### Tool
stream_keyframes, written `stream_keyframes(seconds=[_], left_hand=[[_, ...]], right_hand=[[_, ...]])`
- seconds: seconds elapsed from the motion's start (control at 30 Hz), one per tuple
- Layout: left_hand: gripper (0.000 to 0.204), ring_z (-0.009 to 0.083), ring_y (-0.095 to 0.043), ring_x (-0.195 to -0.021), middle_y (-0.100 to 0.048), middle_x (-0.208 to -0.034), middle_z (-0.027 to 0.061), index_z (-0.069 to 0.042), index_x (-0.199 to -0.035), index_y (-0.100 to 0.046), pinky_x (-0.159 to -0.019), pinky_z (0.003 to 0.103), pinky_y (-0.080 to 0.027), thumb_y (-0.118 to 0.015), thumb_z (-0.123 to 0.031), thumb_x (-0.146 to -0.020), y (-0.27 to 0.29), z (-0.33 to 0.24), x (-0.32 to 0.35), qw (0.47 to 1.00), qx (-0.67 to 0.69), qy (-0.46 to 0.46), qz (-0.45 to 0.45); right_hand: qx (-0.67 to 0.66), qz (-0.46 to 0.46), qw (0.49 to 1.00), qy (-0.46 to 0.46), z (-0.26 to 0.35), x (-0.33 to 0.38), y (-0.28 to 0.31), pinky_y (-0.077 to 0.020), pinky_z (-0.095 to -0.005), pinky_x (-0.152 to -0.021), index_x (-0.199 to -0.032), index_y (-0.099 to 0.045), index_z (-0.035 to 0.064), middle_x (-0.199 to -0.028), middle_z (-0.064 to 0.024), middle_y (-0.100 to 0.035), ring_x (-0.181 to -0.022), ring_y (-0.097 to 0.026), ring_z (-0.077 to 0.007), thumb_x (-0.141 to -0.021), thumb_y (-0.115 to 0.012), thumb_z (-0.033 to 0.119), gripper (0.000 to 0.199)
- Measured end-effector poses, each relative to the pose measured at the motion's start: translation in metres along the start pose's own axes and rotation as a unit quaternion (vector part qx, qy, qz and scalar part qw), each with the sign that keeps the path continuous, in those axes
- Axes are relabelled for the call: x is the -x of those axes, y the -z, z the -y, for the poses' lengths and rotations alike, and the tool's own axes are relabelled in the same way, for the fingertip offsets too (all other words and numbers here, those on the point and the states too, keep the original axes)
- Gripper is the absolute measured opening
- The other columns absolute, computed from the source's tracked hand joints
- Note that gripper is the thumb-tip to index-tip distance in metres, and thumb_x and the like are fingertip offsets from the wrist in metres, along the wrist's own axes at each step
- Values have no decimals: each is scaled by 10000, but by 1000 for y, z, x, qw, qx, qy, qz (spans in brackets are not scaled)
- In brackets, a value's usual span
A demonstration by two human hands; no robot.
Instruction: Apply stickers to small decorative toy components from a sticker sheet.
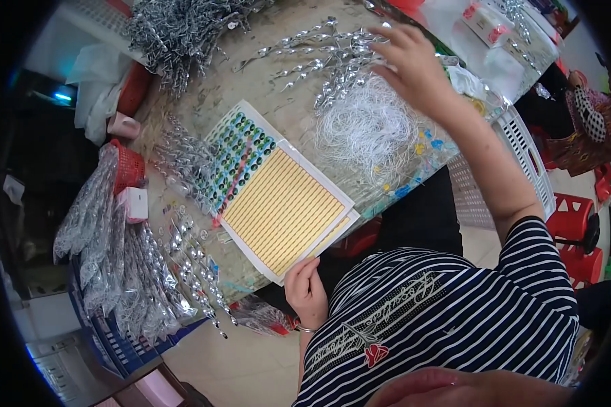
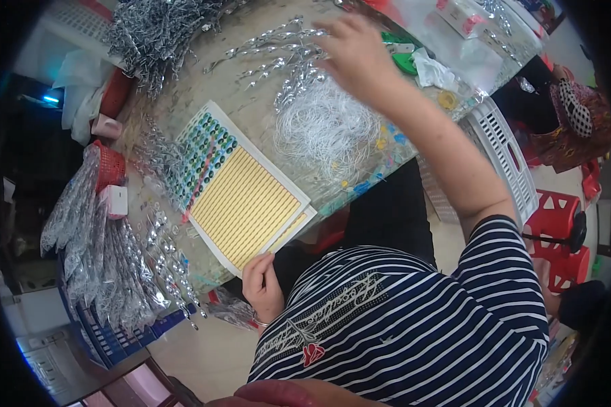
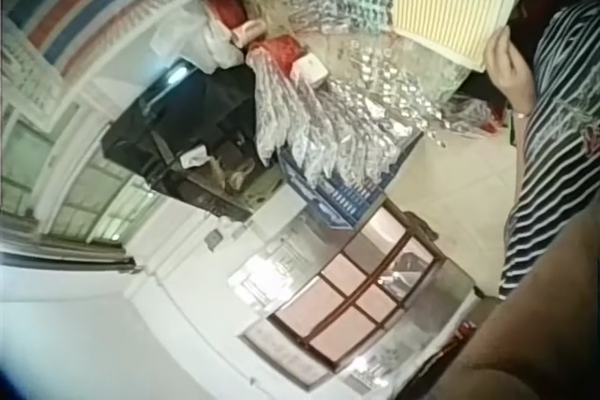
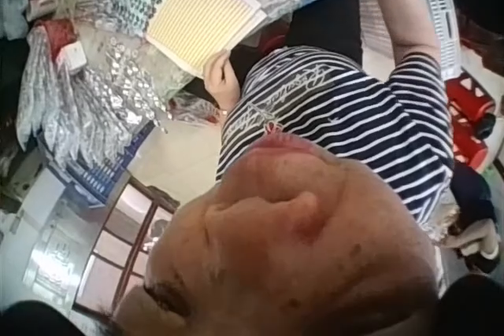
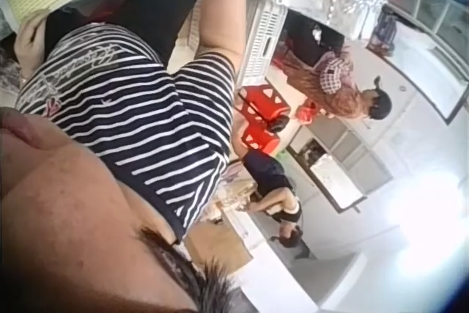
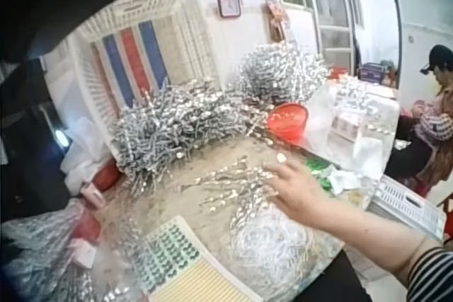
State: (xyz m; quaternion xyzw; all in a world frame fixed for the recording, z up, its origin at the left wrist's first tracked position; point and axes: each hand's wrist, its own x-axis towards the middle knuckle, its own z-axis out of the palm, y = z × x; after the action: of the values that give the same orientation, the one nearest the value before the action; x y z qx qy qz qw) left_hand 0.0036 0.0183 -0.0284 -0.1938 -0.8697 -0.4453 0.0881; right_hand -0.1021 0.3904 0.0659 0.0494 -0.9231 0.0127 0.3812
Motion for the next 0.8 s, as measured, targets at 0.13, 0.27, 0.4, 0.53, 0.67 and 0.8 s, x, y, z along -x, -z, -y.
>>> stream_keyframes(seconds=[0.13,0.27,0.4,0.53,0.67,0.8], left_hand=[[148,251,-611,-838,-637,-904,106,-2,-890,-675,-762,315,-477,-603,60,-778,0,-2,-5,1000,22,2,12],[138,231,-626,-826,-645,-889,122,6,-892,-669,-754,292,-485,-607,72,-787,1,-2,-6,999,23,-4,32],[122,226,-625,-813,-643,-870,122,15,-886,-663,-754,292,-483,-606,69,-794,2,-2,-11,999,34,-5,36],[130,220,-606,-806,-632,-883,130,30,-918,-648,-754,293,-478,-601,69,-805,1,-10,-24,999,24,-19,9],[256,283,-563,-871,-580,-1042,165,38,-1055,-614,-749,332,-467,-630,7,-801,4,-20,-35,994,-32,-61,-87],[467,312,-523,-957,-532,-1129,187,58,-1220,-489,-773,370,-456,-648,-152,-835,-8,-51,-72,988,44,-145,18]], right_hand=[[104,14,994,-20,-45,15,-17,-443,-414,-872,-1048,-591,51,-1143,-121,-567,-1061,-528,-311,-750,-690,159,332],[-7,199,972,-129,-61,43,-15,-479,-379,-740,-974,-587,36,-981,-137,-607,-859,-597,-298,-807,-646,168,221],[-187,226,933,-210,-41,38,14,-470,-339,-681,-957,-575,14,-791,-134,-593,-736,-589,-235,-881,-576,149,155],[-307,165,925,-151,3,49,28,-452,-339,-648,-950,-594,16,-774,-88,-586,-712,-573,-228,-879,-572,113,122],[-178,242,947,114,66,54,40,-407,-358,-788,-909,-638,125,-785,-1,-575,-794,-568,-211,-728,-607,119,184],[-249,266,913,183,116,67,34,-384,-359,-851,-882,-622,124,-790,-6,-555,-823,-547,-175,-734,-547,150,168]])
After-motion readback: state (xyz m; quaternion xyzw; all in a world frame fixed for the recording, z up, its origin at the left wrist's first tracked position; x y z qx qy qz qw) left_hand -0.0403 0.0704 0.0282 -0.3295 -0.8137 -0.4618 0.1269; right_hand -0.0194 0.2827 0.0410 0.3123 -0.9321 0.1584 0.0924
